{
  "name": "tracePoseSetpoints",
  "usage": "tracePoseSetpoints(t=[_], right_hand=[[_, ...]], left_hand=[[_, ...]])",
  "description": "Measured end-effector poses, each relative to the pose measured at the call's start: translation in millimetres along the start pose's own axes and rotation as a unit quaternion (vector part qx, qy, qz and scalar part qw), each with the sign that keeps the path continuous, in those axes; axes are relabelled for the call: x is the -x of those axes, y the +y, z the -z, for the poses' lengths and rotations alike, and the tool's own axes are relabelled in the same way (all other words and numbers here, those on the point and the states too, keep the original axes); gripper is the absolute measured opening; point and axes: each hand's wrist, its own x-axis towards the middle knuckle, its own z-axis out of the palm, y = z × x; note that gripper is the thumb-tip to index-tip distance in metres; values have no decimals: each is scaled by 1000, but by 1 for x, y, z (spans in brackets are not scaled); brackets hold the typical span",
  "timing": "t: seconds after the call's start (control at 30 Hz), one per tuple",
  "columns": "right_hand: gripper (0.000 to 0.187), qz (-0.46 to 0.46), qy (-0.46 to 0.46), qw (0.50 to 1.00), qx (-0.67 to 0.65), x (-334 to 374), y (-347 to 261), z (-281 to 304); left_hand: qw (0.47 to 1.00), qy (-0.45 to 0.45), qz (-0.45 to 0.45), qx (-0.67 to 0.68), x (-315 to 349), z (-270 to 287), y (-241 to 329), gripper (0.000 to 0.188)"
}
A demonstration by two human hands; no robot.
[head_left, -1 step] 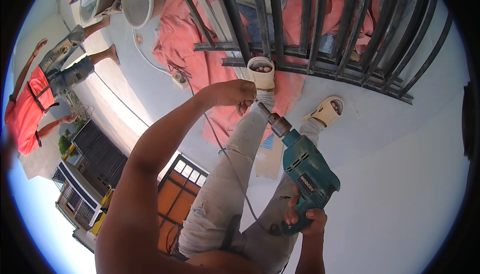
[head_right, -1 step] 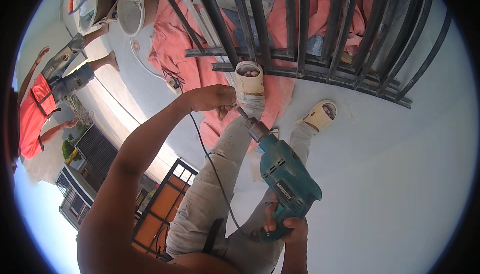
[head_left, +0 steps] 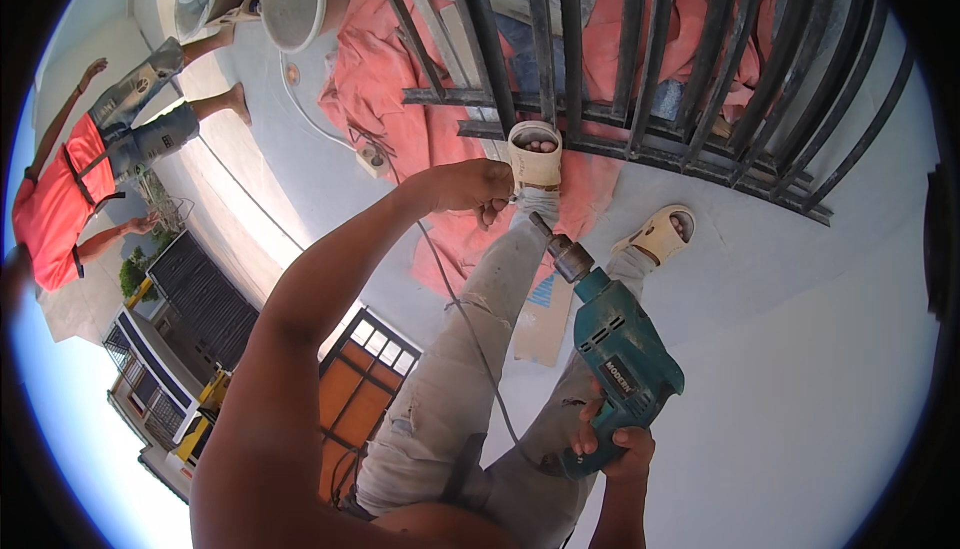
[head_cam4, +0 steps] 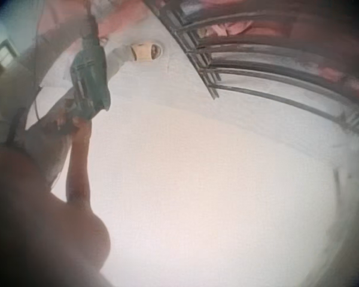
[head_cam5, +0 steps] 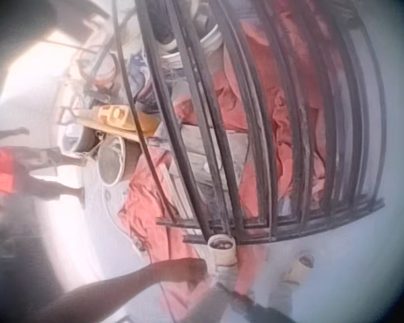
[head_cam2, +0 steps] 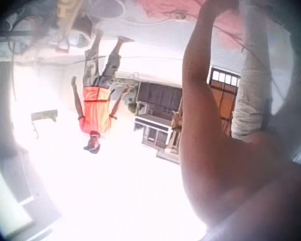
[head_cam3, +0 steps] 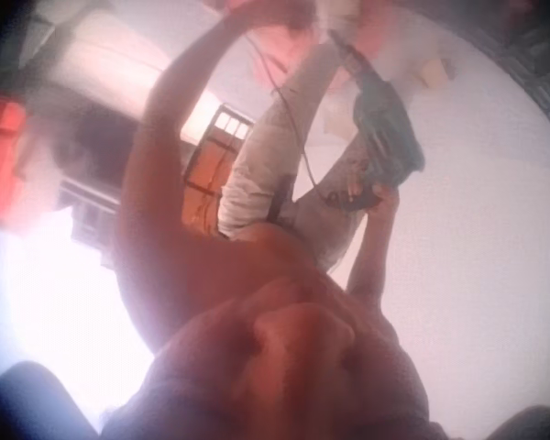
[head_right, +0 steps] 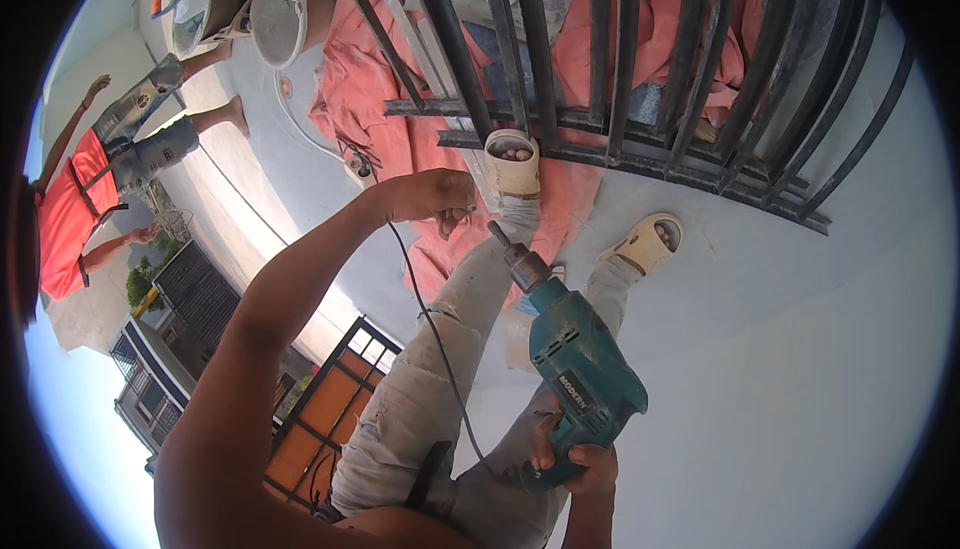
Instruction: The person uses a corded power drill to fasten screws into a metal frame structure resting on a pink drop cloth. The person repeatedly positions screws and operates the drill to secure the frame components together.
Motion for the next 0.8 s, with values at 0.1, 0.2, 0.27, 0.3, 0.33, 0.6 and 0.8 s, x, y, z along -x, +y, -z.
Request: tracePoseSetpoints(t=[0.1, 0.2, 0.27, 0.3, 0.33, 0.6, 0.8], right_hand=[[80, 14, 17, 999, 38, 3, -7, -1], [79, 34, 36, 997, 59, 10, -16, 2], [77, 44, 72, 994, 72, 12, -19, 3], [77, 51, 81, 993, 72, 13, -20, 3], [77, 60, 80, 993, 70, 13, -20, 2], [65, 136, 119, 966, 186, -31, 1, -18], [51, 157, 223, 877, 395, -92, 13, -13]], left_hand=[[987, 142, -21, 68, 39, 57, -17, 18], [897, 389, -87, 189, 96, 144, -25, 24], [821, 528, -104, 191, 133, 191, -27, 49], [806, 555, -94, 183, 146, 202, -31, 56], [791, 579, -81, 181, 155, 209, -33, 65], [910, 357, -2, 211, 38, 64, -37, 54], [946, 79, 120, 291, -89, -129, 14, 71]])
